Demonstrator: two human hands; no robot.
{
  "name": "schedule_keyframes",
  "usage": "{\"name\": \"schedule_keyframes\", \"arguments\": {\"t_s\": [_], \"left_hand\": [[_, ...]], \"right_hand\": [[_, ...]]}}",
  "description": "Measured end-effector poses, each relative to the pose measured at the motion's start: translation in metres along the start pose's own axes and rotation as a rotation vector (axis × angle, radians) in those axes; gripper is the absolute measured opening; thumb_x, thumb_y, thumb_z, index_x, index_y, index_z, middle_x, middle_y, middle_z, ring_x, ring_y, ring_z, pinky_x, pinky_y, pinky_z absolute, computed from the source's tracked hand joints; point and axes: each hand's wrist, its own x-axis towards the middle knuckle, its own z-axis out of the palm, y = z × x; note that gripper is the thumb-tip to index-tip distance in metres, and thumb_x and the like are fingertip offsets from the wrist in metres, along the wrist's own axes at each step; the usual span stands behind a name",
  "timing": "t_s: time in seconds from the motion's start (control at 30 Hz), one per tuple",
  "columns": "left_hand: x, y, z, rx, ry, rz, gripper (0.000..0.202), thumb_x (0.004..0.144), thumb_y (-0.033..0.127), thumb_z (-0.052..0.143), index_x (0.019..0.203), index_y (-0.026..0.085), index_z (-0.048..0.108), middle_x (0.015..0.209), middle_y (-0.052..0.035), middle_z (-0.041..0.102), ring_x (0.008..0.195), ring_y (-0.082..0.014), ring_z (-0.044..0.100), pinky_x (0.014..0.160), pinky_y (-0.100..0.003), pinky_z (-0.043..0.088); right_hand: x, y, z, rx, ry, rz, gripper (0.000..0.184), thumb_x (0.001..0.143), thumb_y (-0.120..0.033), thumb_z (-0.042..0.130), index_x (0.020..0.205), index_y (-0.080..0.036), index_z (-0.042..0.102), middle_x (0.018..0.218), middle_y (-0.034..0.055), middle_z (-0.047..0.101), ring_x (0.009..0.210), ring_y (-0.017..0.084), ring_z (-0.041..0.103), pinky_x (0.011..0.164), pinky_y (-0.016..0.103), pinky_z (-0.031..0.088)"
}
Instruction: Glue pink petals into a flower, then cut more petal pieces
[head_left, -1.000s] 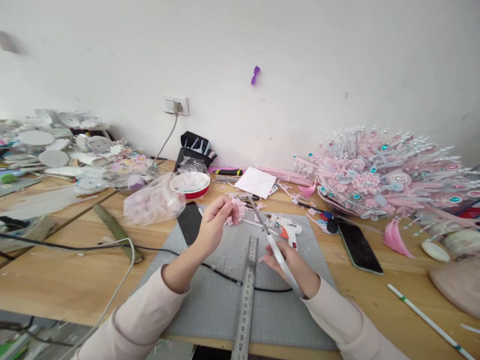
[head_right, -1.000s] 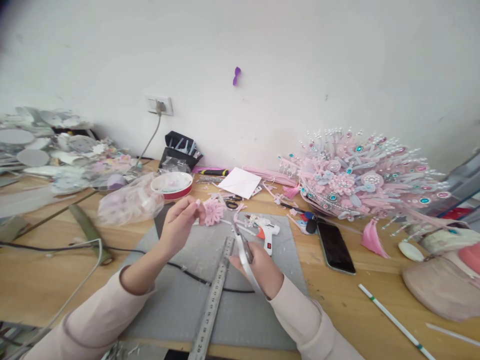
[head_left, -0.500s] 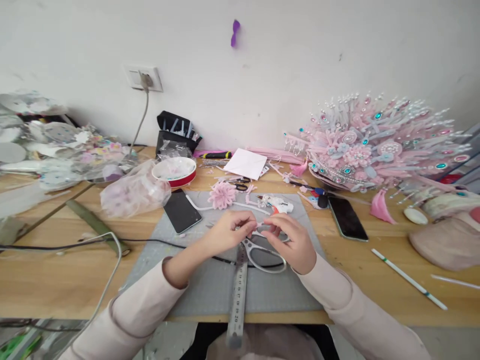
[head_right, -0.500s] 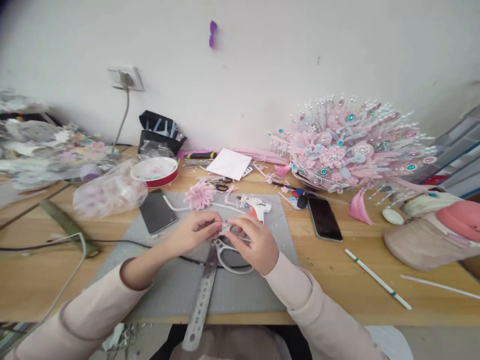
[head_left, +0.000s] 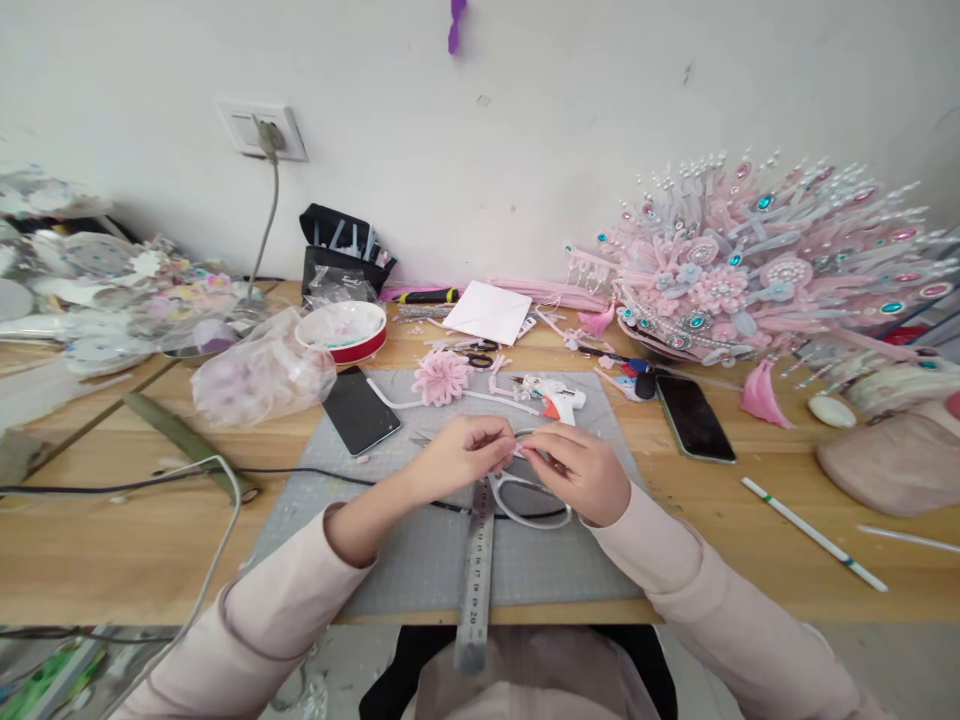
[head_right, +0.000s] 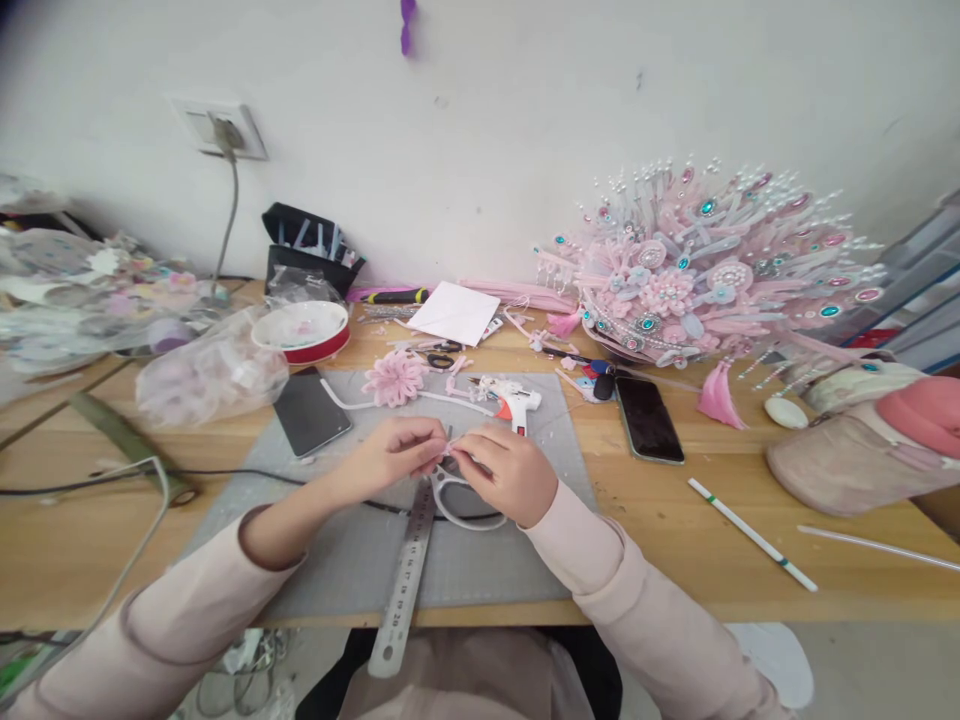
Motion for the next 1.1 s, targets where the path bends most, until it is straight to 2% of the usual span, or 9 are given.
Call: {"name": "schedule_keyframes", "arguments": {"t_s": [0.3, 0.53, 0.63, 0.7, 0.77, 0.83, 0.9, 1.0, 1.1], "left_hand": [[0.001, -0.005, 0.002, -0.060, 0.019, -0.013, 0.028, 0.079, 0.032, 0.046, 0.058, 0.015, 0.049, 0.052, 0.0036, 0.046, 0.050, -0.0085, 0.041, 0.050, -0.021, 0.031], [0.004, -0.011, 0.003, -0.363, -0.044, -0.199, 0.027, 0.073, 0.035, 0.051, 0.055, 0.016, 0.047, 0.045, 0.0051, 0.042, 0.042, -0.0068, 0.034, 0.042, -0.021, 0.025], [0.005, -0.010, 0.003, -0.396, -0.036, -0.253, 0.026, 0.072, 0.032, 0.050, 0.052, 0.016, 0.046, 0.044, 0.0048, 0.041, 0.040, -0.0064, 0.033, 0.041, -0.021, 0.022], [0.007, -0.010, 0.001, -0.340, 0.028, -0.236, 0.026, 0.073, 0.032, 0.049, 0.053, 0.016, 0.045, 0.044, 0.0049, 0.041, 0.041, -0.0064, 0.033, 0.042, -0.021, 0.023], [0.009, -0.012, -0.002, -0.230, 0.174, -0.169, 0.027, 0.075, 0.033, 0.048, 0.054, 0.017, 0.045, 0.046, 0.0051, 0.042, 0.042, -0.0068, 0.035, 0.044, -0.021, 0.026], [0.012, -0.014, -0.006, -0.135, 0.329, -0.097, 0.027, 0.077, 0.033, 0.047, 0.055, 0.017, 0.046, 0.048, 0.0051, 0.042, 0.044, -0.0071, 0.036, 0.046, -0.021, 0.028], [0.013, -0.015, -0.010, -0.123, 0.422, -0.049, 0.027, 0.078, 0.033, 0.047, 0.057, 0.017, 0.047, 0.050, 0.0048, 0.044, 0.045, -0.0070, 0.038, 0.047, -0.021, 0.030], [0.013, -0.014, -0.015, -0.257, 0.480, 0.000, 0.027, 0.077, 0.035, 0.050, 0.059, 0.017, 0.046, 0.052, 0.0044, 0.046, 0.044, -0.0062, 0.039, 0.046, -0.020, 0.031], [0.012, -0.011, -0.019, -0.509, 0.505, 0.029, 0.026, 0.076, 0.035, 0.054, 0.060, 0.016, 0.046, 0.053, 0.0041, 0.047, 0.044, -0.0052, 0.039, 0.045, -0.019, 0.030]], "right_hand": [[-0.001, -0.002, 0.004, -0.023, 0.032, -0.069, 0.018, 0.084, -0.013, 0.044, 0.083, -0.019, 0.061, 0.076, 0.0055, 0.066, 0.073, 0.013, 0.062, 0.066, 0.024, 0.050], [-0.003, 0.001, 0.005, -0.179, -0.081, -0.095, 0.020, 0.087, -0.018, 0.040, 0.089, -0.017, 0.061, 0.081, 0.0077, 0.067, 0.074, 0.015, 0.061, 0.067, 0.027, 0.049], [-0.002, 0.002, 0.007, -0.202, -0.149, -0.029, 0.024, 0.088, -0.022, 0.038, 0.085, -0.017, 0.061, 0.079, 0.0079, 0.066, 0.072, 0.016, 0.060, 0.067, 0.028, 0.047], [-0.001, 0.003, 0.007, -0.192, -0.211, 0.071, 0.023, 0.088, -0.026, 0.040, 0.080, -0.018, 0.061, 0.074, 0.0063, 0.064, 0.069, 0.015, 0.059, 0.065, 0.027, 0.045], [0.000, 0.003, 0.008, -0.183, -0.310, 0.179, 0.019, 0.084, -0.032, 0.049, 0.075, -0.018, 0.059, 0.072, 0.0045, 0.062, 0.066, 0.015, 0.058, 0.063, 0.026, 0.044], [0.000, 0.003, 0.010, -0.186, -0.409, 0.245, 0.018, 0.076, -0.036, 0.059, 0.074, -0.019, 0.058, 0.076, 0.0041, 0.062, 0.070, 0.016, 0.058, 0.064, 0.027, 0.044], [0.000, 0.003, 0.011, -0.214, -0.460, 0.274, 0.022, 0.070, -0.038, 0.066, 0.078, -0.018, 0.058, 0.083, 0.0058, 0.062, 0.078, 0.019, 0.058, 0.071, 0.029, 0.045], [-0.002, 0.003, 0.014, -0.264, -0.504, 0.326, 0.030, 0.067, -0.037, 0.068, 0.086, -0.016, 0.058, 0.090, 0.0099, 0.061, 0.089, 0.024, 0.057, 0.078, 0.034, 0.044], [-0.006, 0.002, 0.018, -0.252, -0.546, 0.397, 0.028, 0.069, -0.032, 0.064, 0.090, -0.014, 0.058, 0.093, 0.0114, 0.061, 0.090, 0.025, 0.058, 0.078, 0.034, 0.044]]}}
